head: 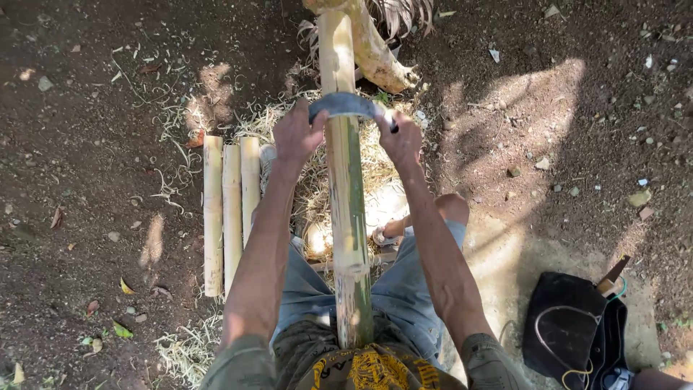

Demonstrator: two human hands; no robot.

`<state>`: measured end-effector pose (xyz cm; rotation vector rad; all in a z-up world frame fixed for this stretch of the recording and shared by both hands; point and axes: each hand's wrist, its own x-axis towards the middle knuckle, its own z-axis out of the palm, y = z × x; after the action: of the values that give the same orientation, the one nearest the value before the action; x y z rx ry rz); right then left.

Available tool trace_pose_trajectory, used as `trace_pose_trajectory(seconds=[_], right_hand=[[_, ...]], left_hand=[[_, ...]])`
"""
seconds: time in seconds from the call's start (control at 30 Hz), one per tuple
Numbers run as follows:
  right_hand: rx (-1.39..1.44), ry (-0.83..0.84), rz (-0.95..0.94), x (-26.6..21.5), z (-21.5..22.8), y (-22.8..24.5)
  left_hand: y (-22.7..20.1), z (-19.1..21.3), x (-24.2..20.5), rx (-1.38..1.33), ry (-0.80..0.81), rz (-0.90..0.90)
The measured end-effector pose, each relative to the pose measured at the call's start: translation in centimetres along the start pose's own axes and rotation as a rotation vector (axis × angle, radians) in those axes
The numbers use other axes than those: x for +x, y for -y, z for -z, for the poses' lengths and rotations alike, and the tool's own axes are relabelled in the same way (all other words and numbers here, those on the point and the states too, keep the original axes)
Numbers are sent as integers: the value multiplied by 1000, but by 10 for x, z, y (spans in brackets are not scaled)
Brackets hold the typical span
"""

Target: Shaving or stripping the outer layer of a bamboo pole using a curved drawknife or sickle-like tool.

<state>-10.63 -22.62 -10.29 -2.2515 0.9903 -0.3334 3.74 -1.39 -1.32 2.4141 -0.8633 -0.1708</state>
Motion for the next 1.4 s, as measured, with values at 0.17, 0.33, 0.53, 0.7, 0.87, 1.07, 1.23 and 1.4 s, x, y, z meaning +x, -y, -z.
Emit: trace_pose_trajectory(seconds=[0.17, 0.33, 0.53, 0.7, 0.87, 1.07, 1.23, 1.4], right_hand=[[-50, -20, 35, 12, 19, 26], [29, -141, 165, 9, -4, 2], [168, -152, 255, -5, -7, 2], [222, -133, 145, -51, 10, 10], [276, -168, 191, -92, 19, 7], [296, -150, 209, -137, 39, 9], [220, -19, 181, -180, 56, -16], [204, 224, 55, -180, 64, -27]], left_hand=[[4, -8, 8, 1, -167, -43], [1, -4, 1, -2, -311, -165], [-10, 5, -12, 34, -129, -40], [-23, 10, -51, 82, -287, -95], [-24, 11, -91, 62, -247, -109], [-43, 24, -140, 13, -180, -52], [-55, 30, -183, 42, 97, 157], [-61, 32, -192, 67, 92, 152]])
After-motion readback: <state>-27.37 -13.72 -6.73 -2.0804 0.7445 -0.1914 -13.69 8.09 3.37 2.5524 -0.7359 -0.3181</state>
